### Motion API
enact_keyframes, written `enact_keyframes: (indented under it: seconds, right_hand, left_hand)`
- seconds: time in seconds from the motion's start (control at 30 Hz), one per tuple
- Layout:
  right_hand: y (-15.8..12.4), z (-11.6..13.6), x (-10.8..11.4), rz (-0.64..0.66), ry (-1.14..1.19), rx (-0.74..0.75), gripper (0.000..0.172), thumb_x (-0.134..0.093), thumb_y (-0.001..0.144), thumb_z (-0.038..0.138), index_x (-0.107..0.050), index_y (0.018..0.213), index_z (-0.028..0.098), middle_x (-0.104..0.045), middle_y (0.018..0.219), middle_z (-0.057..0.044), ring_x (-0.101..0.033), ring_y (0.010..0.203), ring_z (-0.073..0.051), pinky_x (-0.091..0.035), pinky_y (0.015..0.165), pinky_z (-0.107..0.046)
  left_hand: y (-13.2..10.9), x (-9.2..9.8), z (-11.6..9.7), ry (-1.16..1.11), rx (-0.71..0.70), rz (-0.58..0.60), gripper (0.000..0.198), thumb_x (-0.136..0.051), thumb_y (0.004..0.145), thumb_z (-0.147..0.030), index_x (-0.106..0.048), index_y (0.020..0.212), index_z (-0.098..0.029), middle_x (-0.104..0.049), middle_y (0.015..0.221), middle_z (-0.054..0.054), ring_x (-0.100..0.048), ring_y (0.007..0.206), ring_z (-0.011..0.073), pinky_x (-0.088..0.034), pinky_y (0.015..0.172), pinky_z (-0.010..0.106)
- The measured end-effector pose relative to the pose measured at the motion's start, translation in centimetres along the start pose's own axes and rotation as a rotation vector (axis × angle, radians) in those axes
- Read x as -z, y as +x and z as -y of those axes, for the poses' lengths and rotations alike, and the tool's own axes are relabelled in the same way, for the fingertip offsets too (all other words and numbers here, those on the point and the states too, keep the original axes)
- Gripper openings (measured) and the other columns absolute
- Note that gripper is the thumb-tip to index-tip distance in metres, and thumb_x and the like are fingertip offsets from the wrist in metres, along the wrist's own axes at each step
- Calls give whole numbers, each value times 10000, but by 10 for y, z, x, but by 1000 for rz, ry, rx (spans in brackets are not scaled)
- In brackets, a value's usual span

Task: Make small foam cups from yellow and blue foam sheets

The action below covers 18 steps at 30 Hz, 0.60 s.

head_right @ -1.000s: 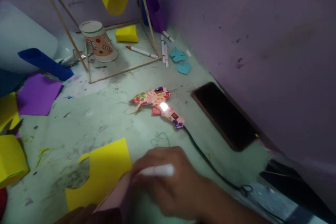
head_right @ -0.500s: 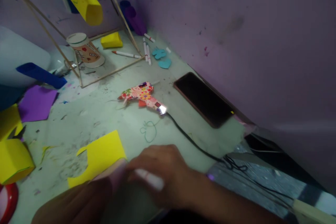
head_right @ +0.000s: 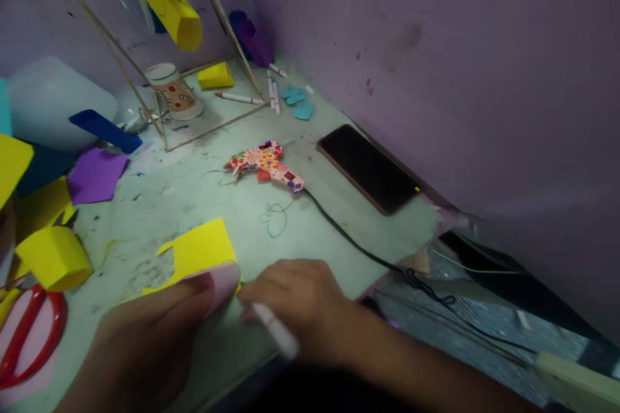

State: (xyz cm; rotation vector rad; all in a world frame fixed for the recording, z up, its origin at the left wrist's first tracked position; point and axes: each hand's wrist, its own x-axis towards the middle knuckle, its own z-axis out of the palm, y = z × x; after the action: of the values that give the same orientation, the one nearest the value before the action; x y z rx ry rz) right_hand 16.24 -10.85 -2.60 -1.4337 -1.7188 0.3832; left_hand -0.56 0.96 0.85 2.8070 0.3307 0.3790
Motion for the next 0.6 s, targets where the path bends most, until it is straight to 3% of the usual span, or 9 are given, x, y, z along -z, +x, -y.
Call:
enact_keyframes:
  seconds: [0.1,0.2,0.37,0.5,0.6]
  right_hand:
    - [-2,-1,0,2,3,19,162,-488,884,228,-623,924,146,-716,786,-47,-639,679,-141,-491,611,-259]
    - [-3,-1,1,-29,37,30,153,-493,876,204,-631,916,152,-723,806,-54,-641,688,-142,-505,628,-267]
    - [-8,9,-2,-152,202,-115,126,-538,844,145,-638,920,144,-708,806,-64,-655,712,-126,-531,625,-238]
    - [-20,23,-10,-158,76,-87,117,-571,820,127,-626,913,171,-710,837,-65,-663,734,-149,-532,624,-262]
    - [-30,31,-17,-105,-51,4,166,-566,817,103,-622,932,207,-715,840,-57,-666,741,-170,-527,651,-299]
  left_hand:
    - [-1,-1,1,105,-65,-13,276,-392,683,-69,-547,860,-214,-656,642,-6,-599,471,141,-487,398,233]
    - [-3,-2,1,87,-41,-24,270,-392,692,-52,-569,829,-201,-661,687,11,-620,543,145,-505,469,243]
    - [-2,2,-5,45,47,90,239,-407,739,-109,-625,781,-197,-659,694,10,-622,634,132,-485,568,227]
    - [3,3,-10,105,118,155,217,-439,741,-157,-651,736,-199,-639,648,-2,-586,593,128,-422,557,237]
    - [5,2,-13,141,154,127,208,-459,728,-170,-662,686,-185,-576,576,-10,-567,569,137,-377,551,252]
